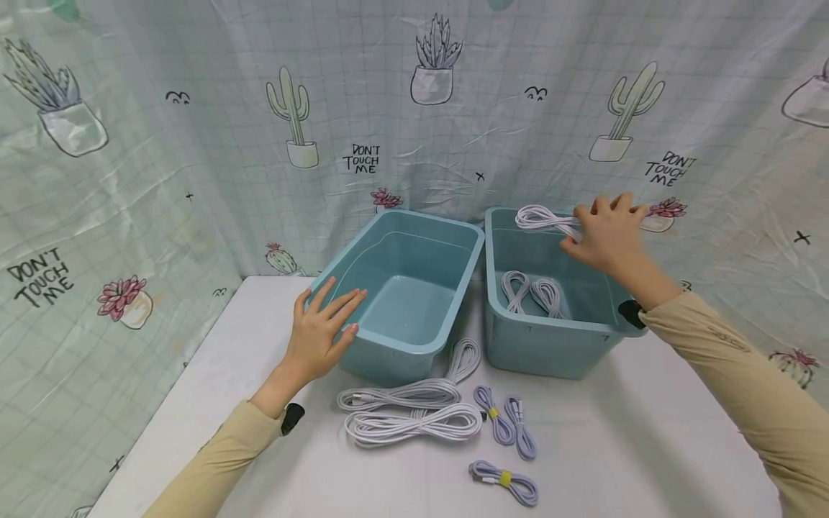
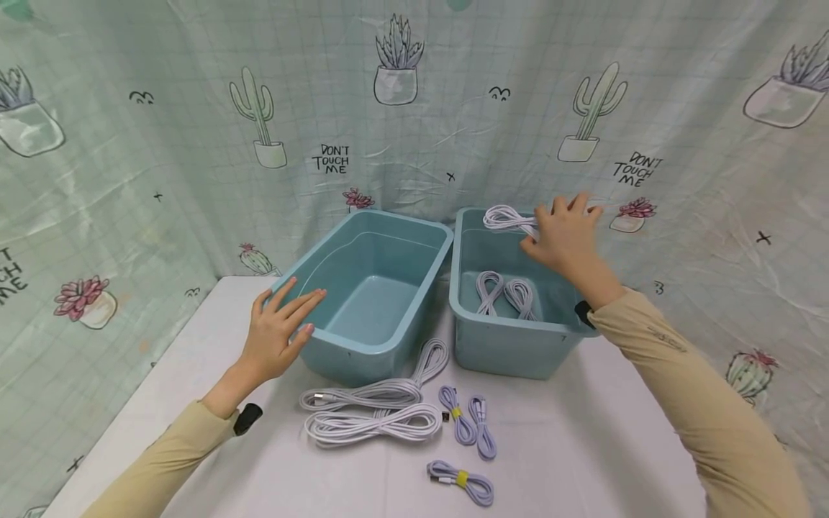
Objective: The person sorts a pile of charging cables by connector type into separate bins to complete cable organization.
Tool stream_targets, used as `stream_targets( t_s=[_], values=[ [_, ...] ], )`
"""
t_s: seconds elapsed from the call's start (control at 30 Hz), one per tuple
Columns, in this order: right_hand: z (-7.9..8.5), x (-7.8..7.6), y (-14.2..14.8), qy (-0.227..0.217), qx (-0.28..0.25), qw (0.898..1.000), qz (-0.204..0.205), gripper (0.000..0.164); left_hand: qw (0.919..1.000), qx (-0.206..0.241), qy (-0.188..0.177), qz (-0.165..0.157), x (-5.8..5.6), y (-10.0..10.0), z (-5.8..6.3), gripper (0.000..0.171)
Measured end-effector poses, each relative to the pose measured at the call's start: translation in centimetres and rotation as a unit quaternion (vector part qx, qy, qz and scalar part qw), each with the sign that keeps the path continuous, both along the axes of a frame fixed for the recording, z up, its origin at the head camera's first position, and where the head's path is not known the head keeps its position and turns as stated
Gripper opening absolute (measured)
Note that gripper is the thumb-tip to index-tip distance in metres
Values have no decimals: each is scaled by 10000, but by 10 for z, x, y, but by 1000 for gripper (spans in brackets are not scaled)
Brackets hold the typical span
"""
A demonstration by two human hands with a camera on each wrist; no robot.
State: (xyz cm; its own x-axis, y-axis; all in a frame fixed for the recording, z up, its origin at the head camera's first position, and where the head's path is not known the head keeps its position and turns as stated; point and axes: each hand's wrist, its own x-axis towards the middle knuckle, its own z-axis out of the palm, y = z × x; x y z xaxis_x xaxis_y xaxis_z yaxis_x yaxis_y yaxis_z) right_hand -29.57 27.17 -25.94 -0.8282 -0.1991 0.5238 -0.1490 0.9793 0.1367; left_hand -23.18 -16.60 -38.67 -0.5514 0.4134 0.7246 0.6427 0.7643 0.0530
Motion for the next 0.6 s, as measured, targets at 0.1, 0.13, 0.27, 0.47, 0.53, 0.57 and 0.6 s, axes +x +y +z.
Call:
stream_targets(
  t_s=[0.1, 0.13, 0.27, 0.47, 0.53, 0.57, 0.6],
  values=[
    [-1, -4, -1, -96, -10, 9999, -98, 41, 10000, -8, 5, 5, 0, 0, 0, 51],
    [-1, -5, -2, -100, -20, 9999, -100, 41, 10000, -6, 4, 2, 0, 0, 0, 50],
    [-3, -11, -2, -87, -106, 9998, -114, 36, 10000, -3, 5, -7, 1, 0, 0, 50],
    [-2, -16, -3, -242, -236, 9990, -305, 36, 10000, 7, 2, -29, 1, 0, 1, 51],
    [-2, -18, -4, -379, -247, 9982, -399, 38, 10000, 9, 9, -25, 1, 1, 1, 52],
    [-2, -19, -4, -444, -254, 9977, -443, 38, 10000, 12, 12, -22, 1, 1, 1, 52],
    [-1, -19, -5, -525, -252, 9971, -489, 39, 10000, 18, 11, -20, 1, 1, 1, 52]
  ],
)
